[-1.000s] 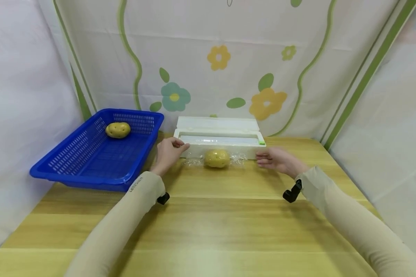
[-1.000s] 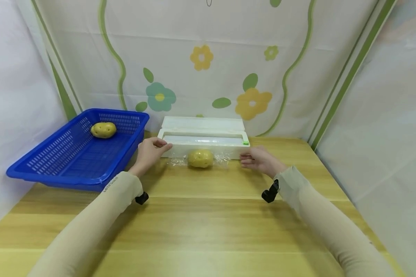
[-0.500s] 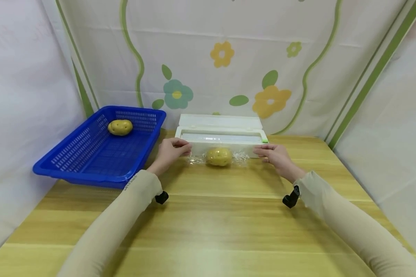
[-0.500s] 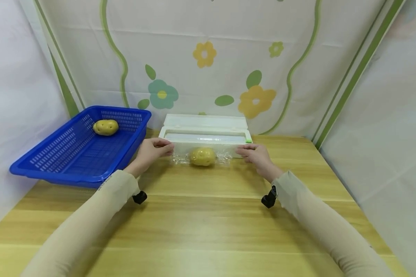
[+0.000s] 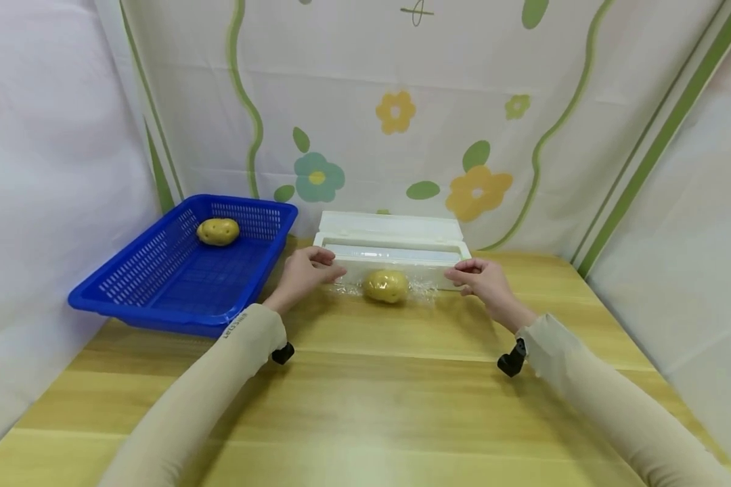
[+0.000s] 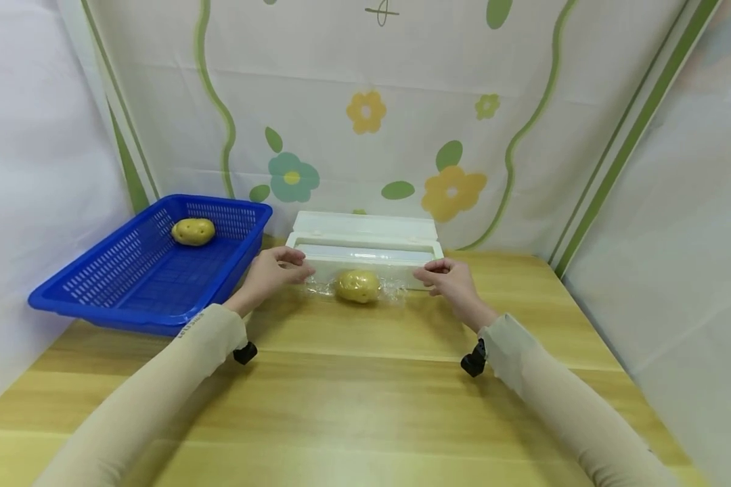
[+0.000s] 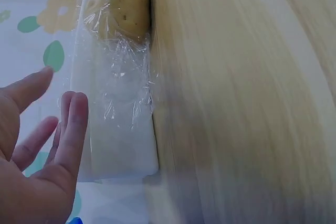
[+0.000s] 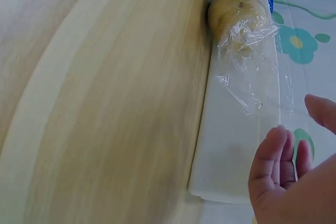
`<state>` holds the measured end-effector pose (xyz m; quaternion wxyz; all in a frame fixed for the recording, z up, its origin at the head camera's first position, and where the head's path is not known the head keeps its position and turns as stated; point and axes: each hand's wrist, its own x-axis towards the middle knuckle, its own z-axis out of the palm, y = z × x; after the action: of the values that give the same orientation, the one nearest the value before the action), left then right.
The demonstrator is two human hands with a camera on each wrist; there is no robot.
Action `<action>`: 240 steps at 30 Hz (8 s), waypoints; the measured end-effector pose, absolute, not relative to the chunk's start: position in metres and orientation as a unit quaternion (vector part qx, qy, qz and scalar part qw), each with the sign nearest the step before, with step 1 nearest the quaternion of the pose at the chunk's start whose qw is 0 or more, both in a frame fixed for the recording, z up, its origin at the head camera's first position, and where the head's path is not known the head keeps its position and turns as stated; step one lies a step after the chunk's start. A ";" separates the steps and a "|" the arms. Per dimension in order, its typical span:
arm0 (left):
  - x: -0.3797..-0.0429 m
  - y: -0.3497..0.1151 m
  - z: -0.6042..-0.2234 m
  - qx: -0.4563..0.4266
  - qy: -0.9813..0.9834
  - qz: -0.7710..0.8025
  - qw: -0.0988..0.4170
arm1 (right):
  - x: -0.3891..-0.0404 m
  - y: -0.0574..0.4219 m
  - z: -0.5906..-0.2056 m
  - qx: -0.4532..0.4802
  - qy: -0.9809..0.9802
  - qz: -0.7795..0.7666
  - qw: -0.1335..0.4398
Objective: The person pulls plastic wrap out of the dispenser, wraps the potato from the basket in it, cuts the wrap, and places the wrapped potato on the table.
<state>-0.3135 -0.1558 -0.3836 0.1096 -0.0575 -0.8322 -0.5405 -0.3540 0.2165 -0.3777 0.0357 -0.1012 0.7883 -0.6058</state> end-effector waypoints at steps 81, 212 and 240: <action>-0.311 -0.146 -0.387 -0.151 -0.874 -0.456 0.078 | -0.344 0.184 -0.396 -0.249 0.850 -0.446 -0.126; -0.311 -0.097 -0.395 -0.227 -0.892 -0.390 0.003 | -0.313 0.134 -0.397 -0.345 0.844 -0.411 -0.015; -0.294 -0.107 -0.397 -0.261 -0.859 -0.439 -0.041 | -0.308 0.140 -0.400 -0.366 0.824 -0.432 -0.007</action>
<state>-0.2939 -0.1068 -0.3973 -0.0414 -0.2610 -0.8585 -0.4395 -0.3081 0.1397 -0.4004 -0.0071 -0.3661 0.8243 -0.4318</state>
